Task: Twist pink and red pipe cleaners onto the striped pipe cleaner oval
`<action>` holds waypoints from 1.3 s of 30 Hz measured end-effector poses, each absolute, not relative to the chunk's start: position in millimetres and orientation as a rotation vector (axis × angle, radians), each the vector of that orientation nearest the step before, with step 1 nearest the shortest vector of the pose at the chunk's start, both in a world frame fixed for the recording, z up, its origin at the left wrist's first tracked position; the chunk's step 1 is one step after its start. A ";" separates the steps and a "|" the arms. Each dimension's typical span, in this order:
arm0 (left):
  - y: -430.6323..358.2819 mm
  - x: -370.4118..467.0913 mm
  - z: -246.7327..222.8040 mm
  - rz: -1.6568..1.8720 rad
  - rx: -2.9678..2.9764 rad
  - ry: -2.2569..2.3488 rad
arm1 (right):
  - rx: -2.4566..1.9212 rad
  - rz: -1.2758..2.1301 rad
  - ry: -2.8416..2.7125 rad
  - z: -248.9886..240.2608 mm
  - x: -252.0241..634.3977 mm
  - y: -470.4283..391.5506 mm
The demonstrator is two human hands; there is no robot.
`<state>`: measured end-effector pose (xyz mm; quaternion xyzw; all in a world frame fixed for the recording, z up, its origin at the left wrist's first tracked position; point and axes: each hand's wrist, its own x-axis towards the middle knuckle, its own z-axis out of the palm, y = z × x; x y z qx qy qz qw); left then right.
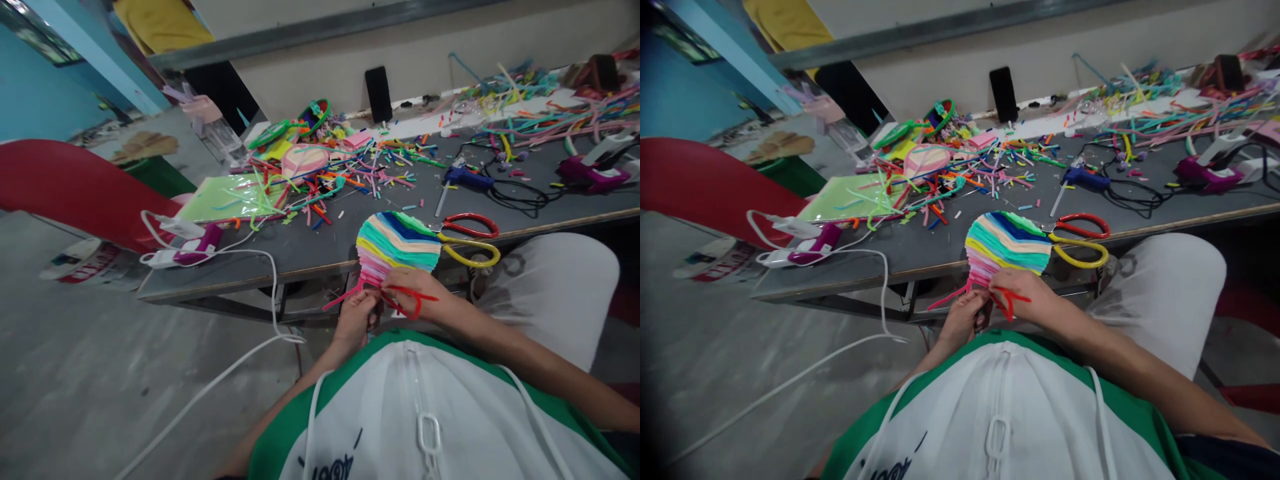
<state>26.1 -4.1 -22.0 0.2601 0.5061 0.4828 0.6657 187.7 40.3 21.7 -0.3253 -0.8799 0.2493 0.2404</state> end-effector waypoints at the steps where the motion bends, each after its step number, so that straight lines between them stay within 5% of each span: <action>1: -4.4 25.8 -22.3 1.087 0.574 1.131 | -0.844 0.688 -2.419 23.2 190.3 39.8; 23: -5.5 28.1 -24.5 1.050 0.534 1.090 | -1.043 0.289 -2.531 1.8 180.7 38.2; 39: -5.9 30.0 -32.8 1.120 0.708 1.219 | -0.923 0.443 -2.464 8.4 186.3 39.0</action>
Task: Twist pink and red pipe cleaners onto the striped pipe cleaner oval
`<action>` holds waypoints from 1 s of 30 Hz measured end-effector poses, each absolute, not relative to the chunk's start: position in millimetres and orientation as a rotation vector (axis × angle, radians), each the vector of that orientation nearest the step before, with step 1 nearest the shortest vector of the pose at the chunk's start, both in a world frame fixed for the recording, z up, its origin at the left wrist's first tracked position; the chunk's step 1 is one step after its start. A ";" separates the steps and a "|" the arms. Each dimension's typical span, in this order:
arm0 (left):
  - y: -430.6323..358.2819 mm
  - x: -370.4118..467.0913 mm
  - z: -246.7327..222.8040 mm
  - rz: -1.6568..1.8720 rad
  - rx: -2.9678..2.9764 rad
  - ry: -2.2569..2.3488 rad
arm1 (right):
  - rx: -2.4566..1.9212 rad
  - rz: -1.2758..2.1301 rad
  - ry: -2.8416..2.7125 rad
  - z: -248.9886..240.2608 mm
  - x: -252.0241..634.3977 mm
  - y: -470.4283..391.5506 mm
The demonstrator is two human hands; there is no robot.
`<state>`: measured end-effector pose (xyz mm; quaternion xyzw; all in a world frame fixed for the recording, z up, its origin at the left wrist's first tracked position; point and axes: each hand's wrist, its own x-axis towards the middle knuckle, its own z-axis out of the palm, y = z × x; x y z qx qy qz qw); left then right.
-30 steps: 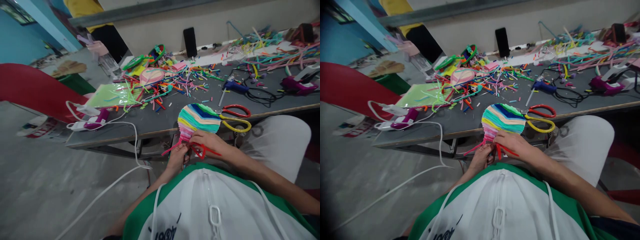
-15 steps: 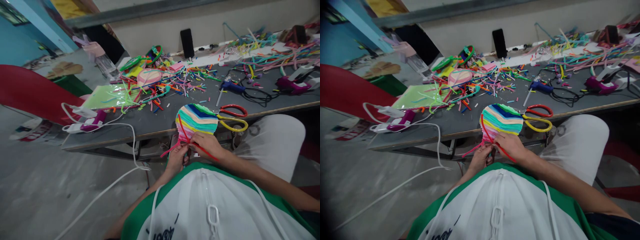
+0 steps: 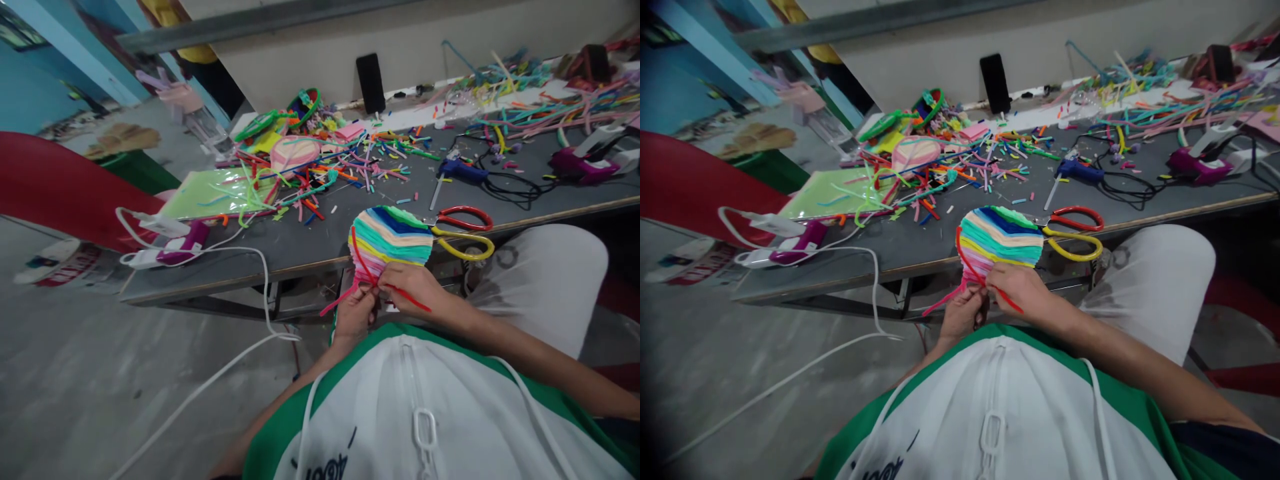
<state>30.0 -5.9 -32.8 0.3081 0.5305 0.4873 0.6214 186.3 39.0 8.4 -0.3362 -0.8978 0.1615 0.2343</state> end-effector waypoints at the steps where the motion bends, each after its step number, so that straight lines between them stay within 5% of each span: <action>1: -6.0 29.5 -32.8 1.122 0.707 1.210 | -0.912 0.432 -2.469 9.5 187.2 38.3; 8: -7.0 29.6 -29.8 1.150 0.561 1.197 | -0.709 0.157 -2.676 10.9 184.6 31.9; 20: -6.5 31.7 -23.1 1.137 0.471 1.213 | -0.708 0.335 -2.675 50.6 181.1 56.0; 30: 3.0 34.3 -5.3 1.304 0.475 1.004 | -0.733 0.296 -2.462 24.5 188.8 59.5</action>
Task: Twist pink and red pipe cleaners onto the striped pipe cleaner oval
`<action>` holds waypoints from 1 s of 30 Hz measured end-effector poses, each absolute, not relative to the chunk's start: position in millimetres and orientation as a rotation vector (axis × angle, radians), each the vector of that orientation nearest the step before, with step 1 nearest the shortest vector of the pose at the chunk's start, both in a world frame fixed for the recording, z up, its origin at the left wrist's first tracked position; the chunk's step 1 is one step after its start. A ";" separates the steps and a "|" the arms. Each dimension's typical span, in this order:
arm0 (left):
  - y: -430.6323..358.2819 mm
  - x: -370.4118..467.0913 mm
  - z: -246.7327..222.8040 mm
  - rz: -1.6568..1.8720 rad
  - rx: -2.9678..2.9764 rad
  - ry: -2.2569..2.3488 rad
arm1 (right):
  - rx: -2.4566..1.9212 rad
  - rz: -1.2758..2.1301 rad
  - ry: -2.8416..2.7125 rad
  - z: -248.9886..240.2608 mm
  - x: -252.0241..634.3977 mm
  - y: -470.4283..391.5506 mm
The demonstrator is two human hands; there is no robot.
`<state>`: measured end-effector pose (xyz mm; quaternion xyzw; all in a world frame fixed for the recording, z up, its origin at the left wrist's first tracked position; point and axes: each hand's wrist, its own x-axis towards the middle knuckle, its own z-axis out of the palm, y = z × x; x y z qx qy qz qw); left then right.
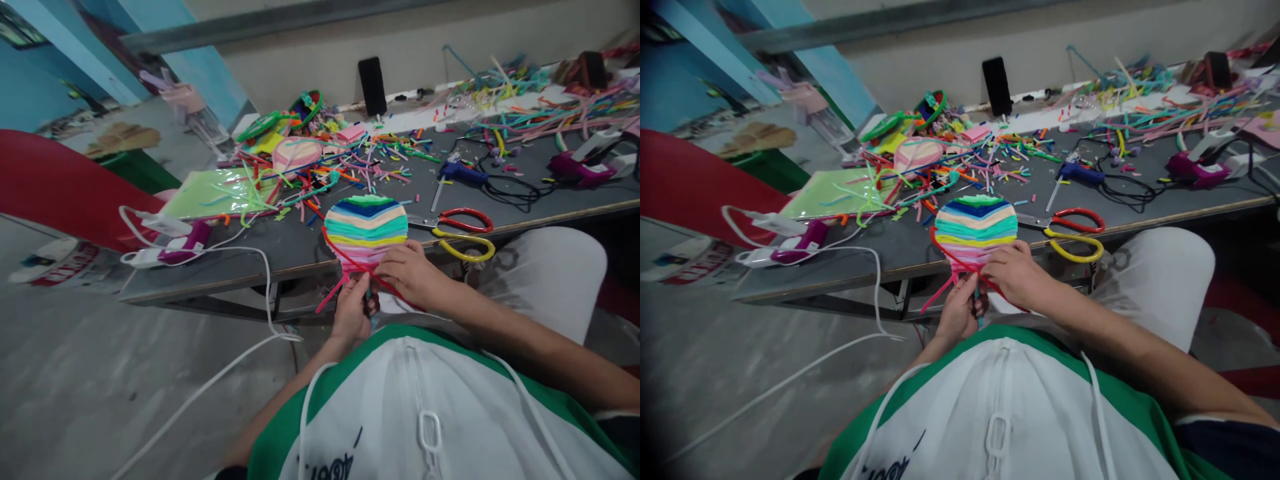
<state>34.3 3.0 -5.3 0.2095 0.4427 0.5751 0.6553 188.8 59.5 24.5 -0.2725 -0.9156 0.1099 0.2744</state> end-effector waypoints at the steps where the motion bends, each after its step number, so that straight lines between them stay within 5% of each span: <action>1: 6.3 35.0 -2.4 1.277 0.462 0.972 | -0.696 0.323 -2.468 24.6 190.2 67.3; 12: 2.3 27.5 5.2 1.072 0.604 0.969 | -0.789 0.556 -2.292 29.0 185.0 98.4; 19: -21.6 -52.7 87.7 0.199 1.584 1.026 | -0.871 0.495 -2.316 30.2 182.0 98.0; 24: 12.0 -53.3 120.5 0.656 2.256 1.395 | -0.878 0.514 -2.360 37.5 179.4 92.9; 30: 61.2 -23.0 78.9 0.332 2.627 1.370 | -0.886 0.475 -2.387 34.4 179.3 94.4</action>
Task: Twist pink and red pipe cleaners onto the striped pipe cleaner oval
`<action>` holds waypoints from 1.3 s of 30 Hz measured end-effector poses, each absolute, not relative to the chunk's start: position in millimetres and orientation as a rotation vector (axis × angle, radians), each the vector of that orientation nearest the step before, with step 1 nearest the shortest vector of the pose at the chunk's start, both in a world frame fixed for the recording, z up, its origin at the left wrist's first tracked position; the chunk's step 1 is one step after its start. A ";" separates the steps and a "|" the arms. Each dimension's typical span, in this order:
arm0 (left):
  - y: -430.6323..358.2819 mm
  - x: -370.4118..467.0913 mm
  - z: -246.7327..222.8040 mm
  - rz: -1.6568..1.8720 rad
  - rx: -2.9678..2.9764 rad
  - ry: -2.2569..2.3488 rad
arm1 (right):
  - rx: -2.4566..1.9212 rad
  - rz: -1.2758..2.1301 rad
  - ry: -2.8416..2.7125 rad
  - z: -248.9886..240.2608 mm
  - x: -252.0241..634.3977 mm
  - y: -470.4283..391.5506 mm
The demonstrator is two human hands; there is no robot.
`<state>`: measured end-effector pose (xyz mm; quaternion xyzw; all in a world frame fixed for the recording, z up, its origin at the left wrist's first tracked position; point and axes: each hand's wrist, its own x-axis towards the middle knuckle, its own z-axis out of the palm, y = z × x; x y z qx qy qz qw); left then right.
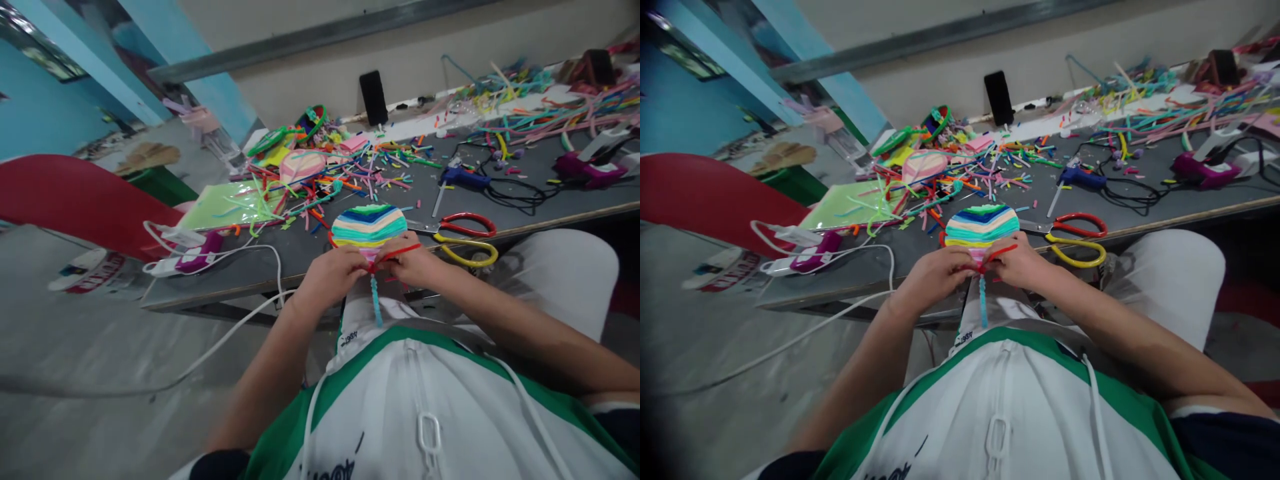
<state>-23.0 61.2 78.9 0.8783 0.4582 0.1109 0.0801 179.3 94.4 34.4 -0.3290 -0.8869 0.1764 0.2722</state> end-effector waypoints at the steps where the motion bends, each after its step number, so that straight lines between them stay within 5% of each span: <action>1: 63.7 -21.0 76.5 0.303 2.647 1.395 | -0.883 0.470 -2.389 32.9 179.4 95.3; 8: 70.1 -14.6 83.6 0.118 2.861 1.367 | -0.807 0.465 -2.418 30.2 180.6 98.5; 21: 71.0 -6.2 83.3 0.332 2.845 1.296 | -0.468 0.708 -2.417 36.0 192.2 118.5; 25: 57.2 -10.7 85.8 0.631 2.732 1.327 | -0.711 0.577 -2.354 48.0 190.3 125.9; 32: 42.8 6.2 74.3 0.333 2.838 1.382 | -1.245 0.590 -2.578 67.4 152.2 139.6; 39: 42.8 20.9 59.0 0.361 2.795 1.661 | -1.041 0.745 -2.929 83.7 140.1 146.6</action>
